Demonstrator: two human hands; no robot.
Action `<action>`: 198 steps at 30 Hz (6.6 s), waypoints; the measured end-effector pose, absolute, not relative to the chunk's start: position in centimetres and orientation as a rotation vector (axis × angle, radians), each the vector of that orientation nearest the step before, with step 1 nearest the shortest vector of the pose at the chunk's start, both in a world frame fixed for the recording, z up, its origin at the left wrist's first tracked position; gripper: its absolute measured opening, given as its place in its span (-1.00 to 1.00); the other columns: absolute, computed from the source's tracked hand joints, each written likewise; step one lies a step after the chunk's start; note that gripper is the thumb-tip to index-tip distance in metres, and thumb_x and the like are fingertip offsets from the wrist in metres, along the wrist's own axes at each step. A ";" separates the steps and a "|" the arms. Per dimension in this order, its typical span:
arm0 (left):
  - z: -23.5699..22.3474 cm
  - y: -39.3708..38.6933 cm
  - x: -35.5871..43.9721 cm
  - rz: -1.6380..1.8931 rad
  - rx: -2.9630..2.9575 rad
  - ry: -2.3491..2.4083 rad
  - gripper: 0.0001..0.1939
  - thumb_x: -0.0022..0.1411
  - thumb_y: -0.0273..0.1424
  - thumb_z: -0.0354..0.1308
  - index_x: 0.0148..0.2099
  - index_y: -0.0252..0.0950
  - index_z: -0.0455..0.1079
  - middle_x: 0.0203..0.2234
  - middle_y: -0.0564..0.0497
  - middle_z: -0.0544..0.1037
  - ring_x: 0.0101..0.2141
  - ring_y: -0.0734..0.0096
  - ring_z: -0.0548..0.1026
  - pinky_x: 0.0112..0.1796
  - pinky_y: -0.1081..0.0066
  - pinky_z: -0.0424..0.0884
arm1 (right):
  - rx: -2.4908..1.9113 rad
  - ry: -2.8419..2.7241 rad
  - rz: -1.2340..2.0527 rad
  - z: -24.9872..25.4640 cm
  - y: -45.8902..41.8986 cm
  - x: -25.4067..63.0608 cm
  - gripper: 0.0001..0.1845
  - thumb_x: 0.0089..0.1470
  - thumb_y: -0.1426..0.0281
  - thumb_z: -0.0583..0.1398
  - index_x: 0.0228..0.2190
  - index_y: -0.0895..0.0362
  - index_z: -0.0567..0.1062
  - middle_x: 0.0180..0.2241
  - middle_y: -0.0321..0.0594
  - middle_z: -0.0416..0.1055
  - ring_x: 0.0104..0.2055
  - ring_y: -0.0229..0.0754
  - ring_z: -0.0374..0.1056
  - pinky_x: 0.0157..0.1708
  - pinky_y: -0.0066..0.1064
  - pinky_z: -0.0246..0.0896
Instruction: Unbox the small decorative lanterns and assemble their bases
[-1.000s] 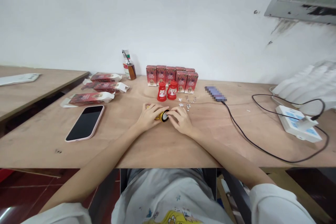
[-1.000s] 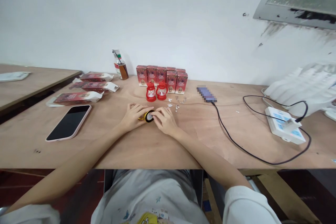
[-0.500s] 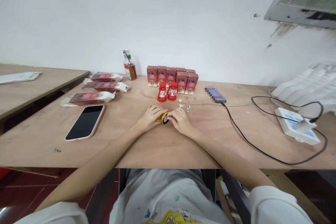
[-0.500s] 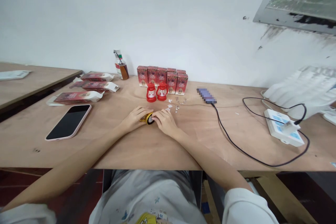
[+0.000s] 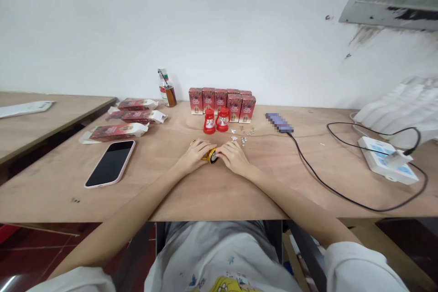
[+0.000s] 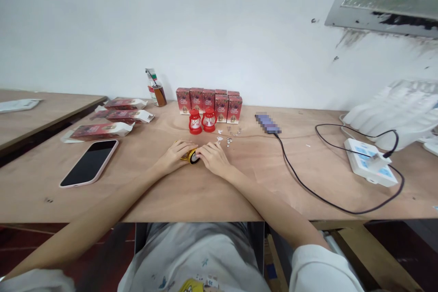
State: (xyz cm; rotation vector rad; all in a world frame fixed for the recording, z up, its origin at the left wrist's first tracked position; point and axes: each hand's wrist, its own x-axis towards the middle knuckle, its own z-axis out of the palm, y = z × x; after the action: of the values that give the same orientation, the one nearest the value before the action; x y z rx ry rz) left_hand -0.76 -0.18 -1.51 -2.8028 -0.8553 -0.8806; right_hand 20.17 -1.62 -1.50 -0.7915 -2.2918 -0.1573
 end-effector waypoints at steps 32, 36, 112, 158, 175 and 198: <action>-0.4 -0.7 -0.8 -0.911 -2.811 -0.932 -0.58 0.23 -0.28 0.07 0.12 -0.29 0.24 -0.13 -0.15 0.46 -0.12 0.22 0.39 -0.08 0.21 0.34 | -0.826 -2.164 -0.117 -1.2 -1.4 21.1 -0.81 0.19 0.33 0.07 -0.36 0.10 0.45 -0.35 -0.19 0.42 -0.27 -0.17 0.28 -0.18 -0.27 0.07; -0.5 -0.8 -0.7 -0.921 -2.798 -0.905 -0.57 0.24 -0.23 0.06 0.10 -0.31 0.26 -0.15 -0.15 0.47 -0.13 0.22 0.40 -0.09 0.23 0.35 | -0.758 -2.223 -0.144 -1.3 -2.2 20.0 -0.78 0.20 0.34 0.06 -0.38 0.09 0.49 -0.36 -0.19 0.42 -0.29 -0.20 0.25 -0.23 -0.29 0.05; -0.8 -0.9 -0.6 -0.885 -2.832 -0.817 -0.59 0.22 -0.24 0.09 0.07 -0.32 0.29 -0.14 -0.15 0.48 -0.10 0.22 0.36 -0.07 0.23 0.33 | -0.573 -2.328 -0.133 -1.2 -2.0 20.4 -0.82 0.20 0.39 0.04 -0.43 0.15 0.35 -0.42 -0.17 0.37 -0.38 -0.20 0.20 -0.33 -0.39 0.15; -0.5 -0.6 -0.7 -1.020 -2.620 -1.128 -0.58 0.14 -0.34 0.14 0.05 -0.34 0.27 -0.18 -0.11 0.47 -0.18 0.20 0.37 -0.17 0.26 0.36 | -1.136 -1.738 0.519 -1.4 -1.2 20.6 -0.80 -0.01 0.50 -0.08 -0.45 0.10 0.31 -0.42 -0.23 0.37 -0.34 -0.20 0.30 -0.24 -0.35 0.19; -0.8 -0.3 -0.8 -0.998 -2.614 -1.143 -0.56 0.14 -0.32 0.15 0.06 -0.31 0.27 -0.17 -0.10 0.47 -0.17 0.18 0.36 -0.16 0.24 0.34 | -1.221 -1.933 0.608 0.0 -4.7 22.1 -0.83 -0.01 0.50 -0.03 -0.49 0.08 0.32 -0.71 -0.44 0.14 -0.66 -0.29 0.08 -0.55 -0.47 -0.03; -0.8 -0.6 -0.7 -0.970 -2.623 -1.156 -0.59 0.15 -0.33 0.14 0.05 -0.31 0.29 -0.15 -0.11 0.48 -0.16 0.21 0.37 -0.16 0.26 0.35 | -0.853 -3.296 0.196 -9.3 -21.4 24.5 -0.69 0.20 0.22 -0.04 -0.22 0.18 0.34 -0.54 -0.16 0.51 -0.60 -0.15 0.38 -0.52 -0.39 0.17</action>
State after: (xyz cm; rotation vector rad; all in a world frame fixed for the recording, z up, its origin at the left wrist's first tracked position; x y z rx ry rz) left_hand -0.72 -0.59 -0.79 -2.6231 -1.1565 -0.9698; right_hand 24.52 -21.39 -9.30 -0.8527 -3.2964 0.1961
